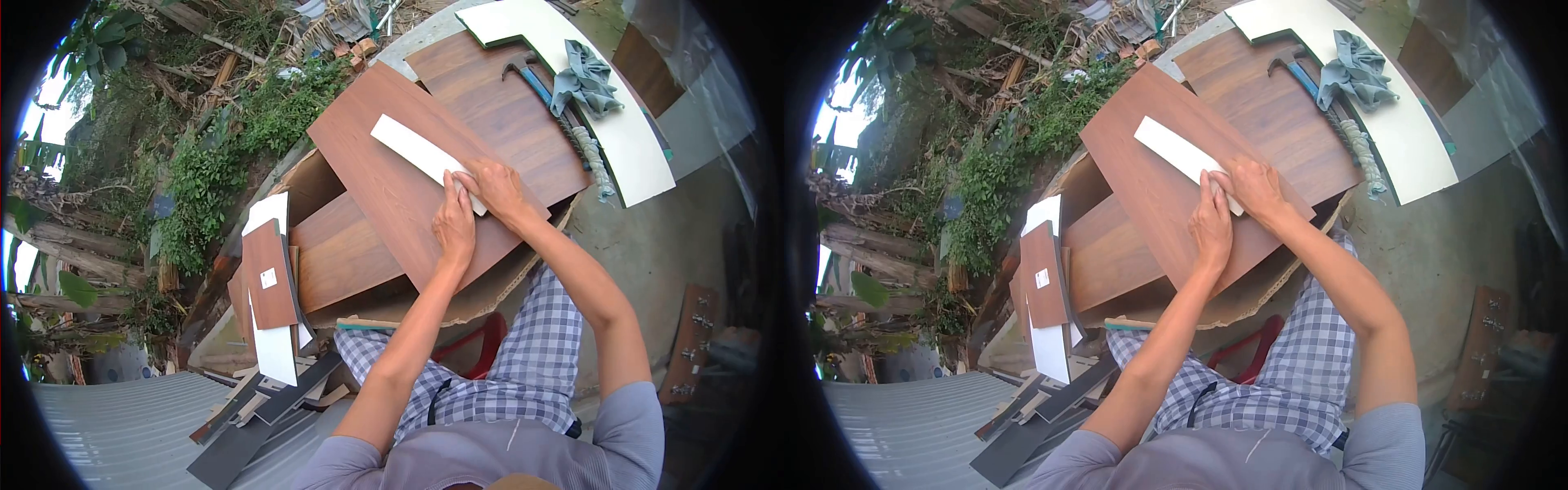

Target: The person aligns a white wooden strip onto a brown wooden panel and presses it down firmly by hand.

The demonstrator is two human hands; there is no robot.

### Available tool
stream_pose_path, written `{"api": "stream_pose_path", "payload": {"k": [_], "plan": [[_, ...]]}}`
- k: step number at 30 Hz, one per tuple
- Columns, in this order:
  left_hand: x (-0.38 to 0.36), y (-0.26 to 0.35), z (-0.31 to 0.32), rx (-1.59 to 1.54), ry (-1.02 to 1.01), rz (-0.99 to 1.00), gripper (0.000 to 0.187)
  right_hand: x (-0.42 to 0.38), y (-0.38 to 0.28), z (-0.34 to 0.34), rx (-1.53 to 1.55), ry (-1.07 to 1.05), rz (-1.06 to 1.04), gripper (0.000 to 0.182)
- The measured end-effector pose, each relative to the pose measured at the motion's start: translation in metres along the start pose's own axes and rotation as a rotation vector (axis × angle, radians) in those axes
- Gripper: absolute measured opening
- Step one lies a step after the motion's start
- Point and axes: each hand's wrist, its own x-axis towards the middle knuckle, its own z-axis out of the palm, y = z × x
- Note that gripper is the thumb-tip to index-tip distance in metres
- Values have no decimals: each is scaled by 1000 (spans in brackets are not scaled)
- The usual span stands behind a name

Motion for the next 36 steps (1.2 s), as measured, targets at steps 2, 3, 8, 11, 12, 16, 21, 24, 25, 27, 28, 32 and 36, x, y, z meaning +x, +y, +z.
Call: {"api": "stream_pose_path", "payload": {"k": [2,3,8,11,12,16,21,24,25,27,28,32,36], "plan": [[-30,-5,7,38,34,101,46,-33,-2,-12,9,41,-8,21],[-41,-7,9,81,69,194,47,-46,-3,-15,24,74,-18,20],[-60,7,0,112,-7,172,49,-76,-7,-16,-3,51,90,23],[-48,9,-1,127,-84,53,49,-68,-6,-7,-106,91,91,18],[-45,9,-2,136,-116,19,48,-64,-7,-5,-119,77,116,18],[-26,1,1,174,-33,102,50,-56,-9,-2,-90,138,122,20],[-4,-7,6,231,-91,79,48,-42,-3,9,-93,153,127,21],[13,-9,8,265,-76,85,48,-25,-1,14,-108,154,136,21],[20,-9,7,264,-77,73,47,-19,-2,15,-125,138,147,21],[34,-11,7,261,-81,57,46,-6,2,24,-127,150,144,20],[40,-13,8,264,-67,65,46,1,4,28,-128,166,139,20],[68,-24,10,298,-46,82,47,29,5,41,-154,146,139,19],[96,-31,9,310,-51,60,47,56,4,51,-149,117,163,17]]}}
